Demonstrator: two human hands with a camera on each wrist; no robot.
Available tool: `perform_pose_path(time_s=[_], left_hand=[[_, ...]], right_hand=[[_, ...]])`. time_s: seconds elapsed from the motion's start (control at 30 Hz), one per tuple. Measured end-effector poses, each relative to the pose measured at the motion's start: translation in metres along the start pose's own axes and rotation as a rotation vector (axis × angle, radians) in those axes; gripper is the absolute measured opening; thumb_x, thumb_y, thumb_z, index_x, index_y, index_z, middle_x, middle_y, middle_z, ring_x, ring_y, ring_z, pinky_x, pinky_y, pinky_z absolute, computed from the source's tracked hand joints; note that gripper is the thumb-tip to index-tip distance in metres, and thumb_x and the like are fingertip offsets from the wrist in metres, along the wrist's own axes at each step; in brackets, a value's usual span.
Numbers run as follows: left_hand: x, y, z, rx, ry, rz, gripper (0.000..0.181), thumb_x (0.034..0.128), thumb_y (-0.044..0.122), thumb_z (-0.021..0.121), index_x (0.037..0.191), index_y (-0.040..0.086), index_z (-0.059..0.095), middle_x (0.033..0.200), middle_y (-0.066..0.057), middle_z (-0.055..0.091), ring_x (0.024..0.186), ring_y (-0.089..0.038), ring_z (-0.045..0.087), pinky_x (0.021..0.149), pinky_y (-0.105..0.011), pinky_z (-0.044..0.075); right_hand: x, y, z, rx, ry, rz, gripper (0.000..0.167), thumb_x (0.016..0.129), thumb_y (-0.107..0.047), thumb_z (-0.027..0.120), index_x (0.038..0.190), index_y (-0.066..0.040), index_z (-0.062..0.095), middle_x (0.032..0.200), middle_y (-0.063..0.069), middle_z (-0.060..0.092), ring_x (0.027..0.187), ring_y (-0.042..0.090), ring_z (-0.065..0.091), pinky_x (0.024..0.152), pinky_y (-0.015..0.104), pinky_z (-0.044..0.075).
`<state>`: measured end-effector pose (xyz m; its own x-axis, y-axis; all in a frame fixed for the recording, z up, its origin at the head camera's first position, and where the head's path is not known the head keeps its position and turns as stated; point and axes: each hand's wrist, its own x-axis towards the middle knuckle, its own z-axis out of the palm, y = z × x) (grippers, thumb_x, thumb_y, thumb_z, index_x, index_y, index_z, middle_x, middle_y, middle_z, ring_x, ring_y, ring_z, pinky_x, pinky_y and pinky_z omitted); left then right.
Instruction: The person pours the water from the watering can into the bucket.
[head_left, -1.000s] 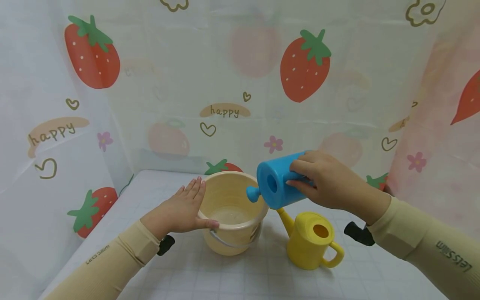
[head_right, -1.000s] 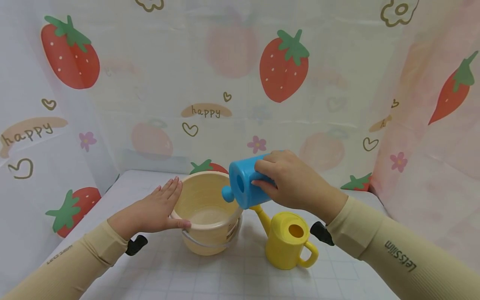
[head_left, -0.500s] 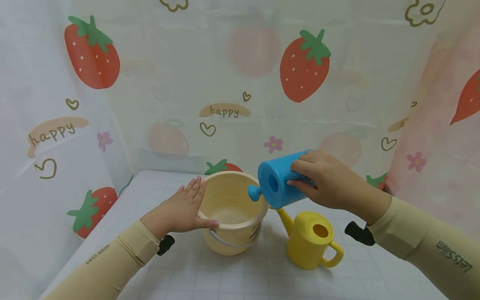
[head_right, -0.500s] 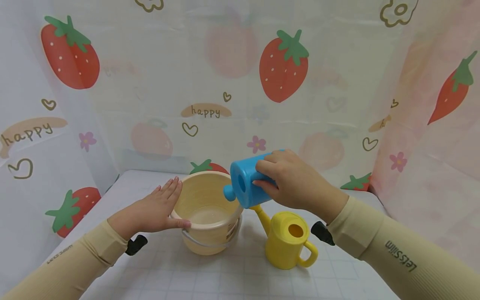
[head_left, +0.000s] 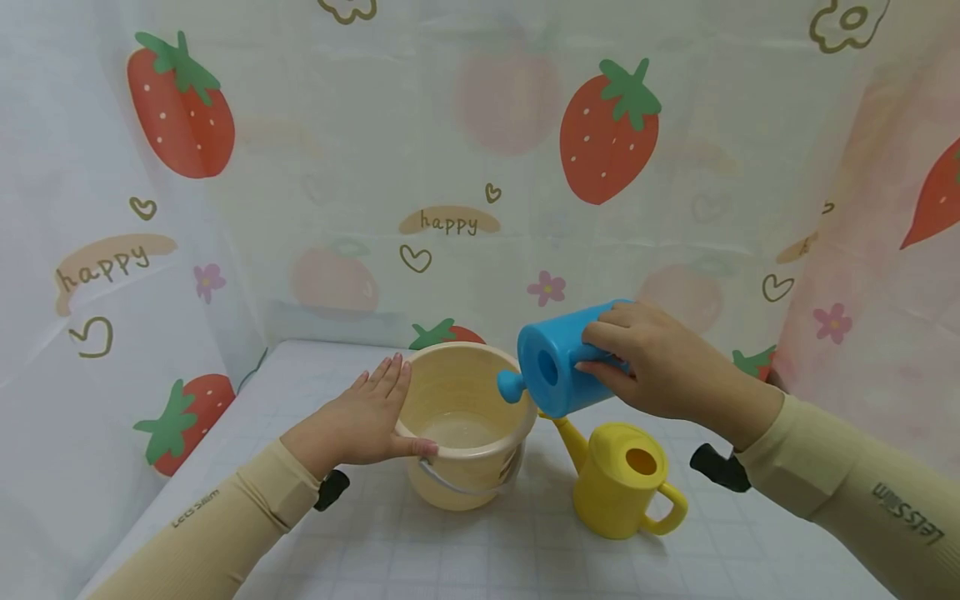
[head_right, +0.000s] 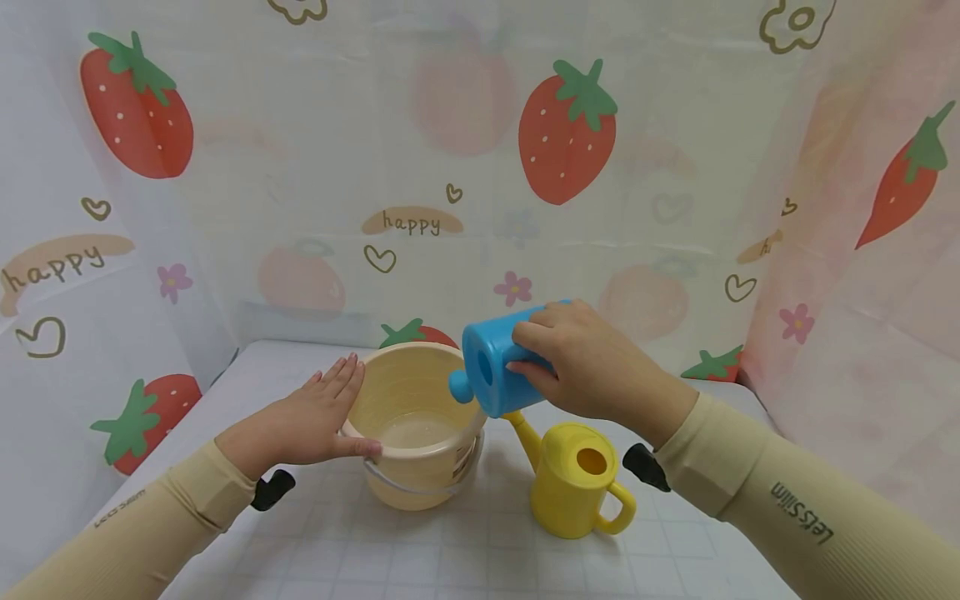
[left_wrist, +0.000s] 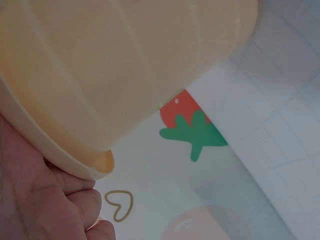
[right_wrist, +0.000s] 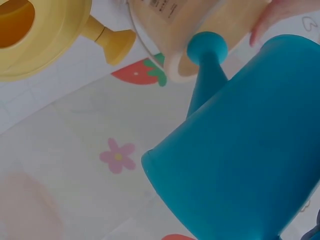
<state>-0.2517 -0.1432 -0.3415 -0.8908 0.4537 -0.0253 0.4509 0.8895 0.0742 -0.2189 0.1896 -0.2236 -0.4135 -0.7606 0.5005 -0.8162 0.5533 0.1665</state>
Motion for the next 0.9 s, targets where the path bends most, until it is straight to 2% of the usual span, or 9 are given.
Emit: perform_pose_path(time_s=[0.4, 0.67, 0.77, 0.9], left_hand=[[0.001, 0.0, 0.0, 0.003, -0.005, 0.0, 0.124, 0.0654, 0.088, 0.031, 0.144, -0.005, 0.006, 0.15, -0.022, 0.0, 0.139, -0.033, 0.002, 0.109, -0.051, 0.012], [0.001, 0.0, 0.001, -0.009, -0.001, 0.001, 0.123, 0.0662, 0.087, 0.033, 0.144, -0.004, 0.006, 0.15, -0.022, 0.001, 0.139, -0.033, 0.002, 0.109, -0.051, 0.012], [0.0, -0.001, 0.001, -0.004, -0.004, 0.001, 0.123, 0.0663, 0.087, 0.032, 0.144, -0.005, 0.006, 0.15, -0.022, 0.001, 0.139, -0.033, 0.002, 0.108, -0.052, 0.012], [0.0, -0.001, 0.001, -0.005, -0.003, 0.001, 0.123, 0.0664, 0.087, 0.032, 0.144, -0.004, 0.005, 0.15, -0.022, 0.0, 0.139, -0.033, 0.001, 0.109, -0.051, 0.012]], right_hand=[[-0.002, 0.001, 0.0, -0.004, 0.017, -0.004, 0.024, 0.074, -0.019, 0.076, 0.08, -0.013, 0.054, 0.068, -0.005, 0.051, 0.066, 0.01, 0.048, 0.064, 0.031, 0.043], [-0.008, 0.003, 0.004, -0.002, 0.051, 0.01, 0.026, 0.072, -0.015, 0.077, 0.079, -0.011, 0.052, 0.065, -0.006, 0.046, 0.063, 0.009, 0.043, 0.058, 0.027, 0.039], [-0.01, 0.003, 0.005, 0.006, 0.056, 0.041, 0.025, 0.072, -0.015, 0.077, 0.079, -0.011, 0.053, 0.065, -0.007, 0.045, 0.064, 0.009, 0.043, 0.057, 0.027, 0.039], [-0.013, 0.003, 0.005, 0.026, 0.053, 0.133, 0.023, 0.075, -0.015, 0.076, 0.08, -0.011, 0.053, 0.067, -0.006, 0.048, 0.066, 0.01, 0.044, 0.056, 0.026, 0.04]])
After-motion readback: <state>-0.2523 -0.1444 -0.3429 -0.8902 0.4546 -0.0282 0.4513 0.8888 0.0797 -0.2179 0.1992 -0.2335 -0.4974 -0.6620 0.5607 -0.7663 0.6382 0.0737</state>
